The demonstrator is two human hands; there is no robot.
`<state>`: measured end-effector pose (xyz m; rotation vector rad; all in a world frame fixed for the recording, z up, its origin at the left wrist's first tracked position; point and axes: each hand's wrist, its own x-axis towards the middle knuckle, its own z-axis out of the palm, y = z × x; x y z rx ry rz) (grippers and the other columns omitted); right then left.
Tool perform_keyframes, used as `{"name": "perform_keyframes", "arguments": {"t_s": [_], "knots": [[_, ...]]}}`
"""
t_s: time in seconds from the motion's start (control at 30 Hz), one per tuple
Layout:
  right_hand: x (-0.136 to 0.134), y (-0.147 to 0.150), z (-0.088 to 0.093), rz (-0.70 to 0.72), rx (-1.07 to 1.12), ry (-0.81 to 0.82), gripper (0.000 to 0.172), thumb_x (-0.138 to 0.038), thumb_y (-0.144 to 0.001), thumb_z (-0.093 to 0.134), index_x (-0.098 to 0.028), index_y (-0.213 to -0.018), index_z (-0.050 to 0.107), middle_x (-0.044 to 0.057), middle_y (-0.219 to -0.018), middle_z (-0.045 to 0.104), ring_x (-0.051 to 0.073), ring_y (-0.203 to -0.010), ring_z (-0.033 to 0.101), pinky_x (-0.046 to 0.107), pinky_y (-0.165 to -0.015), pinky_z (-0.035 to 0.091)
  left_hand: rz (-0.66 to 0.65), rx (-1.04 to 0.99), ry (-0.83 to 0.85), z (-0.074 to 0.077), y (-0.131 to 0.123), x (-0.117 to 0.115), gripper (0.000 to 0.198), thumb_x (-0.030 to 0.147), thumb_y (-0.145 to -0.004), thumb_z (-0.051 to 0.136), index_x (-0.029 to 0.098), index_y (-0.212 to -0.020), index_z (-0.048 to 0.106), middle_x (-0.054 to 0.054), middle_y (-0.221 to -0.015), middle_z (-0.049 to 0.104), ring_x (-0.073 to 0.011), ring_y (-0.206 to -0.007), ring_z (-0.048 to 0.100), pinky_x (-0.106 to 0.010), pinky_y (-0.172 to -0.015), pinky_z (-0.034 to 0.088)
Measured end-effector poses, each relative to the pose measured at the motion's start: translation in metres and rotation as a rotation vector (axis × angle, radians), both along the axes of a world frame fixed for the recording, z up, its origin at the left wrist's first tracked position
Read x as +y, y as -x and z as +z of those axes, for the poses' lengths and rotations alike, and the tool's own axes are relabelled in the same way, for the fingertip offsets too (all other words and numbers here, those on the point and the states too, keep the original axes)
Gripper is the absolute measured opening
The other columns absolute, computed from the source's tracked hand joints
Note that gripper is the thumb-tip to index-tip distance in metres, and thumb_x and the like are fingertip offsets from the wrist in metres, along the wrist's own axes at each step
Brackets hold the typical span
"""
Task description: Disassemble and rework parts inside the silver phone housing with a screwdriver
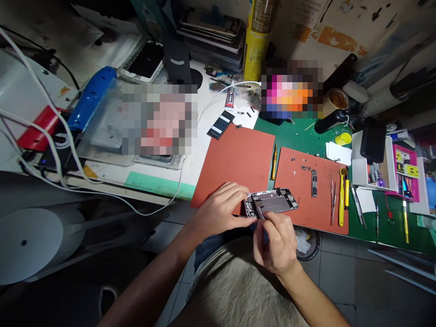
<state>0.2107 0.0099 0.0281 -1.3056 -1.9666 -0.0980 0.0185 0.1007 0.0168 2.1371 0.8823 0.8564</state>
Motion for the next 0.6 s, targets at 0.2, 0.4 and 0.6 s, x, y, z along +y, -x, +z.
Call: {"name": "perform_keyframes", "arguments": {"t_s": [0.2, 0.4, 0.6], "knots": [[0.006, 0.001, 0.002, -0.056, -0.08, -0.068, 0.034, -0.007, -0.094, 0.073, -0.012, -0.124, 0.059, 0.007, -0.084, 0.071, 0.018, -0.071, 0.062, 0.032, -0.065, 0.049, -0.006, 0.001, 0.019, -0.001, 0.001, 0.001, 0.024, 0.028, -0.093, 0.082, 0.022, -0.108, 0.064, -0.007, -0.112, 0.075, -0.0266, -0.105, 0.071, -0.045, -0.095, 0.058], [0.011, 0.002, 0.001, -0.052, -0.077, -0.125, 0.032, -0.006, -0.094, 0.072, -0.01, -0.123, 0.06, 0.007, -0.084, 0.071, 0.017, -0.071, 0.062, 0.032, -0.065, 0.048, -0.006, 0.001, 0.024, 0.0, 0.001, 0.001, 0.026, 0.027, -0.093, 0.083, 0.022, -0.109, 0.063, -0.007, -0.113, 0.075, -0.0264, -0.106, 0.07, -0.044, -0.095, 0.058], [0.012, 0.002, -0.003, -0.063, -0.074, -0.148, 0.029, -0.01, -0.096, 0.07, -0.011, -0.123, 0.059, 0.009, -0.088, 0.073, 0.019, -0.075, 0.065, 0.033, -0.065, 0.048, -0.005, 0.004, 0.028, 0.001, 0.0, 0.001, 0.023, 0.026, -0.093, 0.082, 0.022, -0.108, 0.064, -0.007, -0.112, 0.076, -0.0262, -0.105, 0.071, -0.044, -0.095, 0.058]]}}
